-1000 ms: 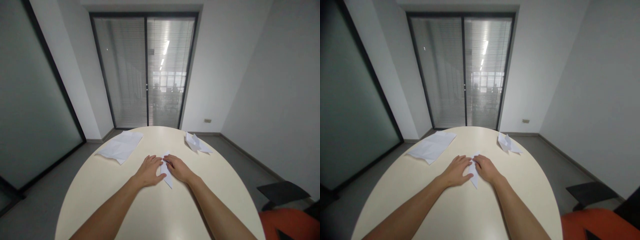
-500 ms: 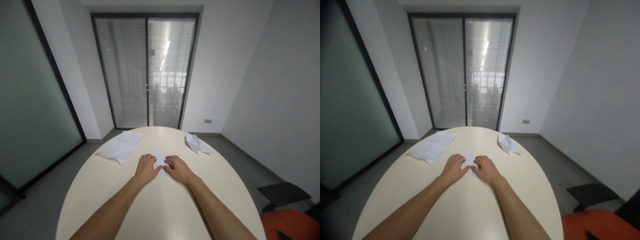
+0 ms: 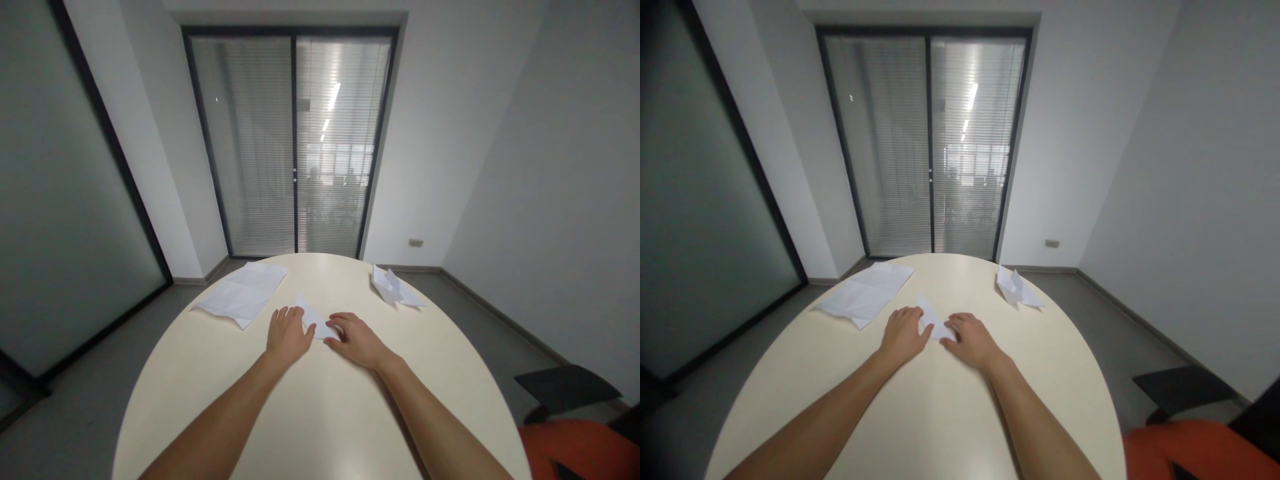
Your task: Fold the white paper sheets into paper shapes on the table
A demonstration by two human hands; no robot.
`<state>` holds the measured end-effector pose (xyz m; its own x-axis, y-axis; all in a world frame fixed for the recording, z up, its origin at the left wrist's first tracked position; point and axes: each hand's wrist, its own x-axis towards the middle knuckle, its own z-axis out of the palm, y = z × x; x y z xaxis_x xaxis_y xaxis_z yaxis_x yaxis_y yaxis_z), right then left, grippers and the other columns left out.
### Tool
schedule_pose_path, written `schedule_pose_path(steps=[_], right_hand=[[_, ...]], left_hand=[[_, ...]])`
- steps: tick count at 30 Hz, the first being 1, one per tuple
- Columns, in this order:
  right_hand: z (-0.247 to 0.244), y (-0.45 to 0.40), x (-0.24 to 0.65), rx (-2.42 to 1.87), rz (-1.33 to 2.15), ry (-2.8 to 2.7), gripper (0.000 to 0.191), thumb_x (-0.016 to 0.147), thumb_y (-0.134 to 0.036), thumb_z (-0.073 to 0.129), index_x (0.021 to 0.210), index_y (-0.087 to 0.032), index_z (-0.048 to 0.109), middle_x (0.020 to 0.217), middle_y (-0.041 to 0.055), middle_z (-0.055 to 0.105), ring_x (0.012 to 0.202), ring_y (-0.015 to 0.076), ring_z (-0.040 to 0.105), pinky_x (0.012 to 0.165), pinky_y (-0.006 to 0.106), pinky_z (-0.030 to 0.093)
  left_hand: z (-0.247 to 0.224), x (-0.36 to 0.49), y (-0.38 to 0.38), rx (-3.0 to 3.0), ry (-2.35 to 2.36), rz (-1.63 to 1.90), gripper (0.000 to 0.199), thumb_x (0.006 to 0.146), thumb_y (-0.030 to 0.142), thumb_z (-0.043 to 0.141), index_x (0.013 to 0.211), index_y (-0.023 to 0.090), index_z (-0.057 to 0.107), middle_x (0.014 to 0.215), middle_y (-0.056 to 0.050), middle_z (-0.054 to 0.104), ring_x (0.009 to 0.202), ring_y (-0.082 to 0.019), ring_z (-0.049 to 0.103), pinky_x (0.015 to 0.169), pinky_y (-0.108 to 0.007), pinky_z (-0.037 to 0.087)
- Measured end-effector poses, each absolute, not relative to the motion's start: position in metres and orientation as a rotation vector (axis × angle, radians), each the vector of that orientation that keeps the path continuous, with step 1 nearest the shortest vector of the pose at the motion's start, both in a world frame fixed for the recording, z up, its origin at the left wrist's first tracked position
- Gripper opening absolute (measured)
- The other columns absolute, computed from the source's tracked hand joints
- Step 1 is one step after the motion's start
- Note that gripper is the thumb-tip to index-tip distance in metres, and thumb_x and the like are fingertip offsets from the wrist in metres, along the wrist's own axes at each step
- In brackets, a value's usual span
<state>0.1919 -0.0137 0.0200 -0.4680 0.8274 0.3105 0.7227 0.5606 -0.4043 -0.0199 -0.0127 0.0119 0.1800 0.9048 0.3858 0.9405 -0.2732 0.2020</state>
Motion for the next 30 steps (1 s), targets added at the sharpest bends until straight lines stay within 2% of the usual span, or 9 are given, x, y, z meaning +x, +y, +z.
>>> schedule_pose_path(steps=[4, 7, 12, 16, 19, 25, 30], right_hand=[[0.022, -0.012, 0.193, -1.286, 0.298, -2.280, 0.027, 0.091, -0.032, 0.060, 0.111, -0.019, 0.072, 0.115, 0.0100, 0.071, 0.110, 0.0251, 0.062, 0.097, 0.036, 0.045], [0.024, -0.011, 0.195, -1.382, 0.272, -2.219, 0.026, 0.095, -0.031, 0.053, 0.109, -0.020, 0.071, 0.106, 0.0092, 0.073, 0.100, 0.0236, 0.064, 0.087, 0.033, 0.047], [0.023, -0.009, 0.195, -1.523, 0.261, -2.072, 0.029, 0.093, -0.038, 0.056, 0.110, -0.019, 0.071, 0.091, 0.0080, 0.073, 0.087, 0.0217, 0.064, 0.076, 0.030, 0.046], [0.023, -0.009, 0.195, -1.530, 0.246, -2.069, 0.025, 0.086, -0.042, 0.066, 0.094, -0.020, 0.074, 0.093, 0.0081, 0.071, 0.092, 0.0236, 0.062, 0.082, 0.033, 0.045], [0.022, -0.009, 0.193, -1.498, 0.263, -2.083, 0.018, 0.082, -0.036, 0.069, 0.088, -0.020, 0.072, 0.093, 0.0075, 0.069, 0.092, 0.0235, 0.061, 0.083, 0.033, 0.044], [0.016, -0.006, 0.186, -1.496, 0.466, -1.966, 0.013, 0.084, -0.030, 0.062, 0.090, -0.019, 0.064, 0.079, 0.0035, 0.067, 0.070, 0.0177, 0.059, 0.064, 0.028, 0.042], [0.016, -0.005, 0.187, -1.468, 0.521, -1.850, 0.014, 0.087, -0.035, 0.056, 0.084, -0.022, 0.060, 0.075, 0.0022, 0.068, 0.067, 0.0171, 0.060, 0.062, 0.027, 0.043]], left_hand=[[0.002, -0.022, -0.008, -2.396, -1.861, -0.661, 0.048, 0.094, 0.047, 0.048, 0.128, 0.015, 0.060, 0.142, -0.015, 0.057, 0.136, -0.037, 0.043, 0.114, -0.054, 0.028], [-0.002, -0.022, -0.006, -2.427, -1.890, -0.631, 0.053, 0.095, 0.047, 0.045, 0.137, 0.015, 0.055, 0.148, -0.014, 0.051, 0.141, -0.037, 0.038, 0.116, -0.053, 0.026], [-0.001, -0.021, -0.006, -2.436, -1.903, -0.626, 0.057, 0.096, 0.049, 0.042, 0.142, 0.016, 0.050, 0.150, -0.015, 0.049, 0.143, -0.037, 0.036, 0.117, -0.055, 0.025], [0.000, -0.020, -0.008, -2.437, -1.875, -0.595, 0.059, 0.094, 0.050, 0.044, 0.142, 0.016, 0.051, 0.151, -0.015, 0.048, 0.144, -0.038, 0.033, 0.118, -0.056, 0.022], [-0.002, -0.020, -0.008, -2.440, -1.867, -0.573, 0.061, 0.093, 0.050, 0.045, 0.143, 0.014, 0.051, 0.152, -0.016, 0.047, 0.145, -0.038, 0.032, 0.119, -0.055, 0.021], [-0.005, -0.021, -0.007, -2.416, -1.892, -0.610, 0.061, 0.093, 0.051, 0.047, 0.144, 0.018, 0.048, 0.153, -0.012, 0.046, 0.145, -0.036, 0.033, 0.118, -0.054, 0.024], [-0.003, -0.021, -0.007, -2.452, -1.886, -0.612, 0.059, 0.094, 0.050, 0.046, 0.146, 0.021, 0.046, 0.154, -0.012, 0.044, 0.144, -0.036, 0.035, 0.118, -0.055, 0.024]])
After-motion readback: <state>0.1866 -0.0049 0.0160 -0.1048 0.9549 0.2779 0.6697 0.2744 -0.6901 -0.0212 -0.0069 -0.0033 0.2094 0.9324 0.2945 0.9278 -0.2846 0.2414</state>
